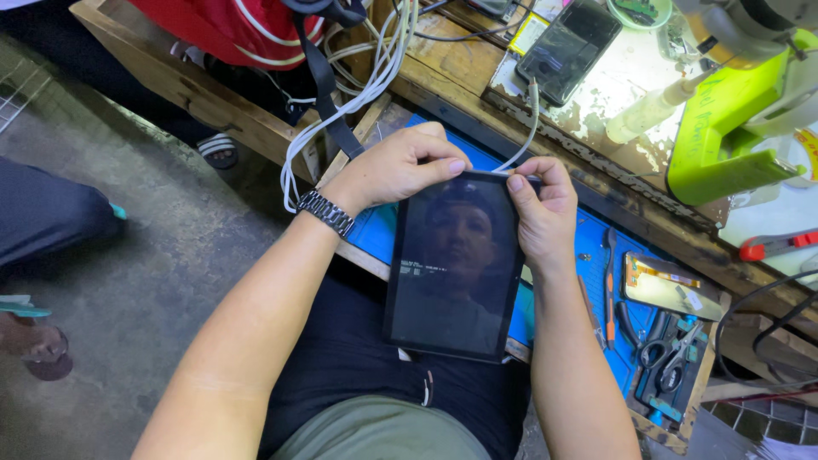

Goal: The person connects a white charging cable to a black tablet and holds it while the screen displays a boot-up sequence. They then rotate the tablet to show the screen to another person sitting nearby.

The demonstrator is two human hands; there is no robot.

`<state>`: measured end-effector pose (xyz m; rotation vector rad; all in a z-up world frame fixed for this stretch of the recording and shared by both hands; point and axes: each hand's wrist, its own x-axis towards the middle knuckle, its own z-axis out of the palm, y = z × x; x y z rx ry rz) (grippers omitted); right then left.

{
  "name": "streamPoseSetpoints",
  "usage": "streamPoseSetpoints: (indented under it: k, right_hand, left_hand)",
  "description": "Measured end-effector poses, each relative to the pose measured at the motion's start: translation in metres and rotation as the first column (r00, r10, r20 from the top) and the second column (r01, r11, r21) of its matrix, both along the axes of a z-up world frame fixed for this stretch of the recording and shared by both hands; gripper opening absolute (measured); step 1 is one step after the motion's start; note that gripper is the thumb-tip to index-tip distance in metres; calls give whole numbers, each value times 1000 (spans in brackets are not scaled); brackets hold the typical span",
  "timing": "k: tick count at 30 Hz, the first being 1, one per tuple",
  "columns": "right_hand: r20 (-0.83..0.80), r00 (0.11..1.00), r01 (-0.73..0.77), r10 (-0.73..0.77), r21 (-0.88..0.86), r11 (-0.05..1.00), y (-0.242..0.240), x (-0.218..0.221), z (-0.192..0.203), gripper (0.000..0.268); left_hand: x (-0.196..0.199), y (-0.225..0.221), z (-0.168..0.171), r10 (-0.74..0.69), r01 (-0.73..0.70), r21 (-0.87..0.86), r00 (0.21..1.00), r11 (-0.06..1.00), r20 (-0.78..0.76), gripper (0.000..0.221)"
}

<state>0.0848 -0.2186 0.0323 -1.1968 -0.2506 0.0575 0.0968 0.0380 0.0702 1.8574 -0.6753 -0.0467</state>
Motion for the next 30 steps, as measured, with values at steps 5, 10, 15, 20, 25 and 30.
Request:
streamPoseSetpoints:
  k: [5,10,15,20,25,30]
  right_hand:
    - [13,1000,-1,2,-45,999,2,1,-2,15]
    - [29,1000,0,2,-68,998,1,0,-2,15]
    - [41,999,-1,6,-125,992,2,-4,1,14]
    - [72,997,5,6,-154,988,3,-3,-1,14]
    - [42,999,1,5,-142,990,2,-3,-3,13]
    - [68,998,6,2,-126,992,4,-4,-3,17]
  left_hand:
    - [6,-7,-5,-46,45,-23,998,999,-34,30]
    - [7,-7,-8,-63,63,-10,997,998,-49,33]
    - [5,-5,-4,-98,99,20,994,995,-39,38]
    - [5,-5,-3,-120,122,38,991,992,-51,41]
    - [6,-4,-9,-116,118,21,990,993,-77,44]
    - [3,-3,-7,-126,125,-20,989,992,-78,43]
